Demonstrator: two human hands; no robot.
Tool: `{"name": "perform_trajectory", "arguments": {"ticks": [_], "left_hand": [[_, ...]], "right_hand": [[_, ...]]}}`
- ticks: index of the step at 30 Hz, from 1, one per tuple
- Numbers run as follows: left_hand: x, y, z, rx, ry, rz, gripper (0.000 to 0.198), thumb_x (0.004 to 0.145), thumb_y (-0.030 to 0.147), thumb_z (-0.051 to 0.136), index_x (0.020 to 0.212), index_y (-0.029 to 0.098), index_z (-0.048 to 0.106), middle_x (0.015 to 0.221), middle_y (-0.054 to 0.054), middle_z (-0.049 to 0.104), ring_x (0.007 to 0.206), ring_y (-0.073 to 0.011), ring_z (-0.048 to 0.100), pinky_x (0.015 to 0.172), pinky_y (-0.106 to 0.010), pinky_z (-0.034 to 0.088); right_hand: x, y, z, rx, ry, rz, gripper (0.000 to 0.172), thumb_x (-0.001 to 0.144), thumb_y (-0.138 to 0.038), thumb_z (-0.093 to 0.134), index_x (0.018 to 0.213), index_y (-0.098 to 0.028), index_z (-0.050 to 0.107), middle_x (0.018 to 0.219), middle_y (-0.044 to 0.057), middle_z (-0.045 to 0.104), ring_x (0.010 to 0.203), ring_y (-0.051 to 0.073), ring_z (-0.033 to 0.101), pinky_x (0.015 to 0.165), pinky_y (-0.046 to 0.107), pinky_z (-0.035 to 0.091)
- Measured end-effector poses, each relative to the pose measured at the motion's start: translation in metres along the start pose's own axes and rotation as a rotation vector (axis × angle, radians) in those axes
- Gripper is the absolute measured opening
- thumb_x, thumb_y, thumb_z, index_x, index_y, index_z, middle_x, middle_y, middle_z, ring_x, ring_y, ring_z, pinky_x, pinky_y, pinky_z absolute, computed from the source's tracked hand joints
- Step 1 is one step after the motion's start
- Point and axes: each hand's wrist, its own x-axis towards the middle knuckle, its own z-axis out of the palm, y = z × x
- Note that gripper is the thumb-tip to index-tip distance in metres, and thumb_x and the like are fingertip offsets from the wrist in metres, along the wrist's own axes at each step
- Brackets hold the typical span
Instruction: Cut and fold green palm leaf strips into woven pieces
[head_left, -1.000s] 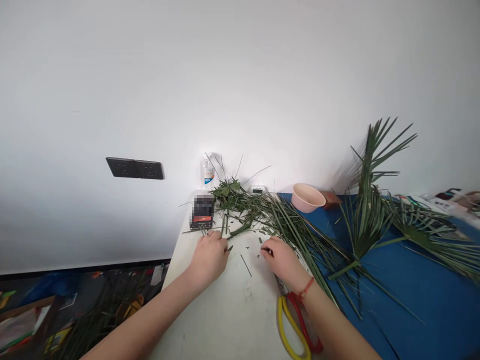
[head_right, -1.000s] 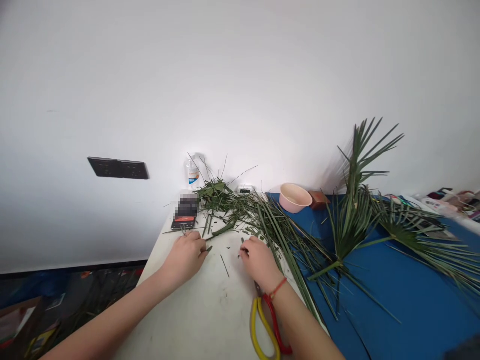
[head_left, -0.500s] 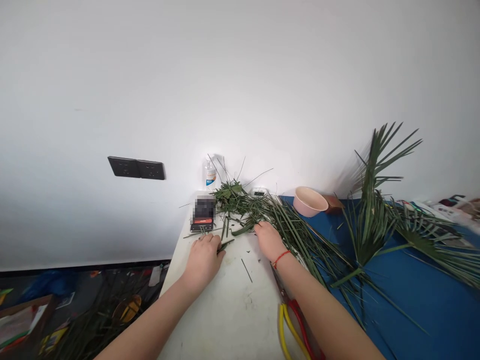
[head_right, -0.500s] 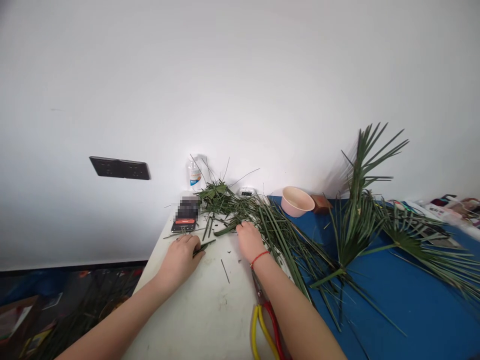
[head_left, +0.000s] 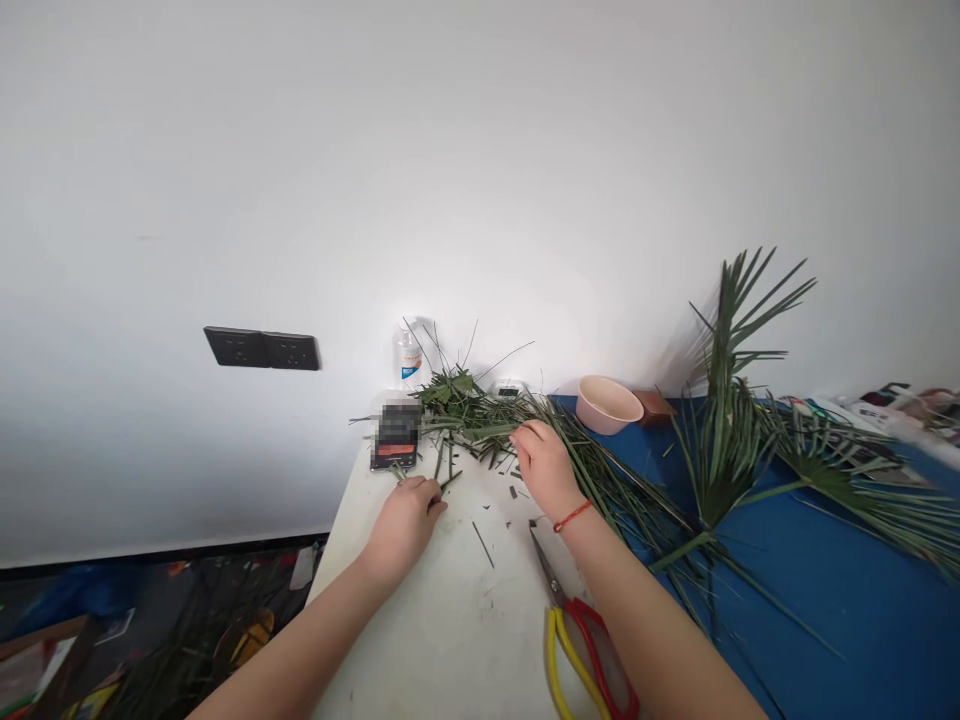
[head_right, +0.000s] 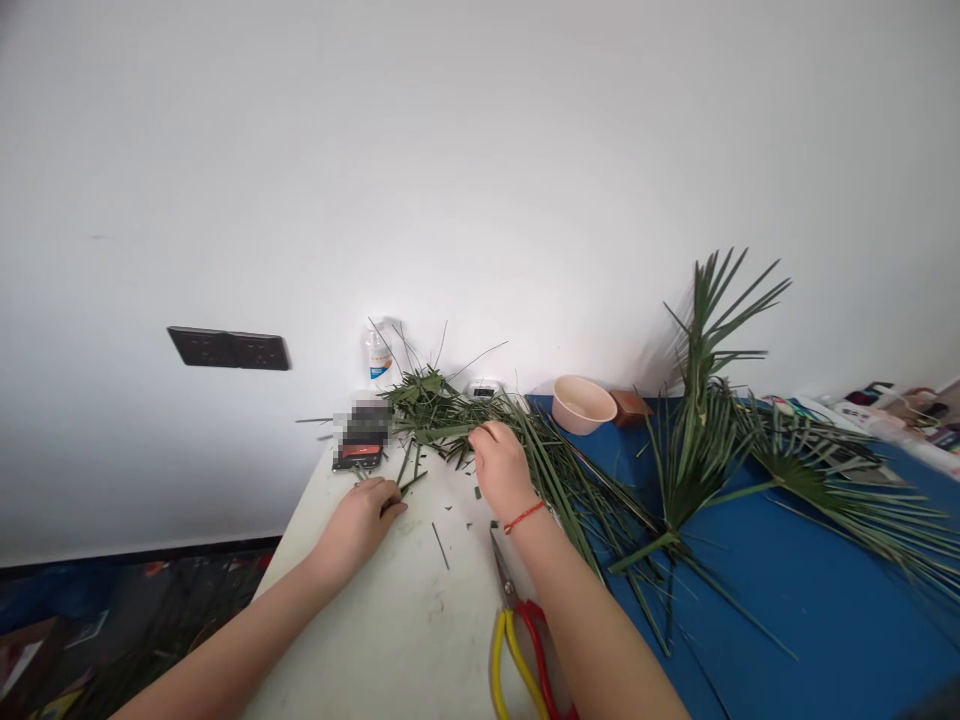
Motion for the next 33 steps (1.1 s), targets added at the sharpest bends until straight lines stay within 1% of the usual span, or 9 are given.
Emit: {"name": "perform_trajectory", "arguments": {"ticks": [5,9,16,19,23,25,29,31,33], "left_hand": [[0.004,0.001,0.006,-0.056,0.014,0.043,0.015,0.082,0.021,0.050,0.072,0.020,0.061,0.077,-0.007,0.060,0.077,-0.0241,0.057,0.071,-0.033,0.043],[0.005,0.001,0.009,-0.094,0.034,0.080,0.018,0.083,0.023,0.051,0.072,0.020,0.065,0.079,-0.007,0.061,0.078,-0.0242,0.058,0.072,-0.034,0.043],[0.002,0.004,0.006,-0.176,0.119,0.114,0.020,0.083,0.029,0.055,0.074,0.021,0.070,0.080,-0.008,0.056,0.078,-0.0253,0.055,0.072,-0.037,0.043],[-0.001,0.012,-0.002,-0.252,0.181,0.099,0.021,0.086,0.034,0.053,0.084,0.022,0.071,0.082,-0.007,0.055,0.081,-0.0251,0.054,0.076,-0.038,0.042],[-0.004,0.027,-0.011,-0.411,0.226,0.036,0.023,0.087,0.037,0.052,0.090,0.021,0.068,0.086,-0.007,0.058,0.080,-0.0230,0.056,0.074,-0.036,0.044],[-0.005,0.036,-0.014,-0.505,0.226,-0.022,0.025,0.087,0.040,0.052,0.090,0.019,0.067,0.085,-0.007,0.061,0.077,-0.0225,0.057,0.071,-0.035,0.045],[-0.008,0.060,-0.018,-0.766,0.155,-0.132,0.036,0.091,0.047,0.046,0.094,0.017,0.065,0.083,-0.008,0.065,0.072,-0.0198,0.060,0.066,-0.033,0.049],[-0.009,0.074,-0.022,-1.170,0.070,-0.255,0.036,0.088,0.048,0.052,0.096,0.015,0.065,0.089,-0.009,0.065,0.074,-0.0186,0.061,0.072,-0.034,0.050],[-0.010,0.088,-0.025,-1.395,0.038,-0.325,0.036,0.086,0.048,0.057,0.095,0.014,0.065,0.089,-0.009,0.064,0.075,-0.0184,0.061,0.073,-0.034,0.050]], "right_hand": [[0.017,-0.018,-0.031,0.083,0.161,-0.031,0.019,0.095,-0.015,0.045,0.091,-0.018,0.064,0.097,0.009,0.061,0.095,0.020,0.057,0.087,0.032,0.047],[0.037,-0.037,-0.060,0.165,0.284,-0.086,0.018,0.094,-0.016,0.047,0.088,-0.019,0.063,0.090,0.008,0.061,0.086,0.019,0.058,0.079,0.032,0.048],[0.065,-0.067,-0.100,0.233,0.232,-0.076,0.016,0.090,-0.014,0.050,0.082,-0.019,0.063,0.084,0.005,0.063,0.082,0.019,0.058,0.074,0.030,0.046],[0.061,-0.076,-0.112,0.430,0.115,0.140,0.011,0.085,-0.018,0.057,0.075,-0.019,0.063,0.071,0.000,0.061,0.066,0.015,0.056,0.062,0.027,0.043],[0.038,-0.082,-0.116,0.989,-0.246,0.512,0.018,0.080,-0.030,0.063,0.068,-0.017,0.061,0.059,-0.002,0.058,0.042,0.007,0.043,0.040,0.021,0.030],[0.022,-0.083,-0.110,1.212,-0.346,0.618,0.020,0.076,-0.032,0.067,0.067,-0.015,0.061,0.060,-0.001,0.059,0.038,0.005,0.039,0.035,0.020,0.021],[-0.012,-0.080,-0.088,1.456,-0.426,0.778,0.025,0.071,-0.035,0.073,0.065,-0.014,0.061,0.057,-0.001,0.059,0.036,0.003,0.037,0.034,0.019,0.016],[-0.026,-0.077,-0.077,1.506,-0.406,0.844,0.026,0.070,-0.036,0.074,0.066,-0.014,0.060,0.057,-0.002,0.060,0.036,0.003,0.036,0.034,0.018,0.015],[-0.036,-0.075,-0.066,1.492,-0.360,0.894,0.027,0.070,-0.037,0.073,0.067,-0.015,0.058,0.058,-0.002,0.060,0.036,0.003,0.035,0.035,0.018,0.015]]}}
